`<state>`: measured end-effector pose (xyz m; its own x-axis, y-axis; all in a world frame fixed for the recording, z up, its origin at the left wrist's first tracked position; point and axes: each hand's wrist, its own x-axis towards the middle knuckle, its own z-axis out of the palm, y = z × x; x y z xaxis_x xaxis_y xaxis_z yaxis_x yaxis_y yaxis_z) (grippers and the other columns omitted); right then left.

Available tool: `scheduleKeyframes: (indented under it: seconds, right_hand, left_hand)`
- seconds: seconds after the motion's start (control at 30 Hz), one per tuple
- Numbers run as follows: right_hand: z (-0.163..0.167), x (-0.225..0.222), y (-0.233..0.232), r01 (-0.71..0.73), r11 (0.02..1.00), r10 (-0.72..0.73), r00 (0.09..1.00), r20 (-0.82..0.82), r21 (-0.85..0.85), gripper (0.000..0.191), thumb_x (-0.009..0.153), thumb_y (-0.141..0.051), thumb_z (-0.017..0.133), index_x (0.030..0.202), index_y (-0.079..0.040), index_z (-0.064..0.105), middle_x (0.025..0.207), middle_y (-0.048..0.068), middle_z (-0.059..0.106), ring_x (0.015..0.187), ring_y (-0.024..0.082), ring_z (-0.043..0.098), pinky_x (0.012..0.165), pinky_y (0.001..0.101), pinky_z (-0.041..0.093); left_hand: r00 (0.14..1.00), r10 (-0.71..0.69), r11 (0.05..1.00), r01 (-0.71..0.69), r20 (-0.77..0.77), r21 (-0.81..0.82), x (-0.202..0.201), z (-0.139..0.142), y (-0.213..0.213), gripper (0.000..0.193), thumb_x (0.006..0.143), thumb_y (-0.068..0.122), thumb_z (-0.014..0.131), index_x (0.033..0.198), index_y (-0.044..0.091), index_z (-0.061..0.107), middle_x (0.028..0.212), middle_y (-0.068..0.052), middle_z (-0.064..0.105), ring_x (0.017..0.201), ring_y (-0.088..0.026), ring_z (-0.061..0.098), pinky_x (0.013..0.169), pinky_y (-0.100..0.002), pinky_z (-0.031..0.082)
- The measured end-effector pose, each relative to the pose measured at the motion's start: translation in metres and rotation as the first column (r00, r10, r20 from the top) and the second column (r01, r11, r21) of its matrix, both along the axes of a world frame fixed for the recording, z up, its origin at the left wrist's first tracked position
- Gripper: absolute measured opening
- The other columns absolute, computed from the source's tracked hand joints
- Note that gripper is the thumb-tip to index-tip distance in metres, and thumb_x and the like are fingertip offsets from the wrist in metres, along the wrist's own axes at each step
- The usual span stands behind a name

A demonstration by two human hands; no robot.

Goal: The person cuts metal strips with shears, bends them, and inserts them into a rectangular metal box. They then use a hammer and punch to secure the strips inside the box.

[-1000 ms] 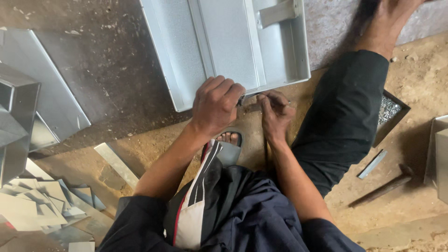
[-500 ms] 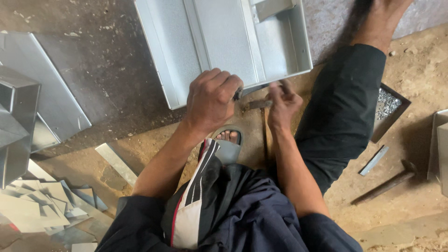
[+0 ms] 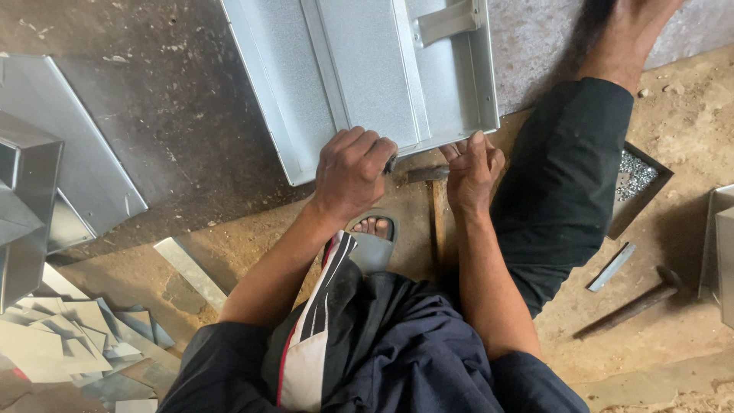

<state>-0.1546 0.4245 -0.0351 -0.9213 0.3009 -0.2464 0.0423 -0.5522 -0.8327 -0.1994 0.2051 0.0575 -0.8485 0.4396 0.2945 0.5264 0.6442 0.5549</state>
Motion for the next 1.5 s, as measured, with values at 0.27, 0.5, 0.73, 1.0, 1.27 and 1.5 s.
scheduleKeyframes:
  seconds: [0.27,0.5,0.73,1.0,1.27,1.5]
  right_hand:
    - [0.052,-0.002,0.001,0.230,0.826,-0.260,0.965,-0.014,0.515,0.019,0.100,-0.013,0.069,0.103,0.001,0.056,0.098,0.010,0.059,0.096,0.021,0.062,0.081,0.0361,0.054]
    - [0.119,-0.066,-0.042,-0.220,0.175,0.365,0.920,0.144,0.960,0.020,0.087,-0.010,0.083,0.094,0.001,0.067,0.103,0.013,0.066,0.088,0.026,0.067,0.070,0.0369,0.055]
    - [0.101,-0.118,-0.069,-0.432,-0.215,0.375,0.791,0.482,0.876,0.034,0.074,-0.020,0.086,0.093,0.002,0.068,0.101,0.016,0.066,0.101,0.036,0.064,0.076,0.0497,0.052]
    - [0.081,-0.123,-0.065,-0.469,-0.327,0.383,0.728,0.569,0.821,0.018,0.092,-0.017,0.077,0.092,0.000,0.070,0.106,0.013,0.065,0.100,0.028,0.067,0.073,0.0438,0.057]
    - [0.095,-0.116,-0.061,-0.374,-0.252,0.431,0.783,0.450,0.893,0.026,0.073,-0.024,0.088,0.083,-0.005,0.072,0.104,0.009,0.066,0.100,0.031,0.065,0.070,0.0489,0.052]
    - [0.110,-0.103,-0.059,-0.326,-0.172,0.404,0.837,0.369,0.929,0.031,0.074,-0.021,0.088,0.090,-0.004,0.069,0.094,0.011,0.067,0.093,0.036,0.065,0.068,0.0498,0.052]
  left_hand:
    - [1.000,0.024,0.999,-0.024,-0.009,0.022,0.002,-0.005,-0.001,0.021,0.078,-0.011,0.058,0.087,0.005,0.070,0.072,-0.008,0.066,0.070,-0.022,0.063,0.064,-0.039,0.048]
    - [0.999,0.033,0.999,-0.033,0.018,-0.006,-0.002,0.006,0.000,0.017,0.075,-0.009,0.062,0.085,0.002,0.069,0.078,-0.011,0.067,0.074,-0.027,0.065,0.067,-0.042,0.051]
    - [0.999,0.029,0.999,-0.029,0.019,0.012,-0.005,0.012,-0.004,0.023,0.069,-0.012,0.060,0.086,0.001,0.070,0.079,-0.013,0.068,0.075,-0.028,0.066,0.070,-0.042,0.053]
    - [0.908,-0.056,0.949,-0.081,0.415,0.305,-0.021,-0.020,-0.019,0.032,0.097,0.039,0.065,0.103,0.008,0.068,0.094,-0.004,0.069,0.080,-0.015,0.065,0.067,-0.034,0.057]
    - [0.795,-0.330,0.342,-0.401,0.508,0.850,-0.110,-0.030,0.014,0.039,0.095,0.027,0.072,0.120,0.008,0.049,0.106,-0.005,0.064,0.092,-0.016,0.067,0.083,-0.035,0.061]
    - [0.821,-0.356,0.444,-0.271,0.446,0.854,-0.109,-0.058,0.010,0.030,0.104,0.012,0.067,0.128,0.001,0.052,0.121,-0.010,0.065,0.127,-0.023,0.067,0.115,-0.038,0.053]
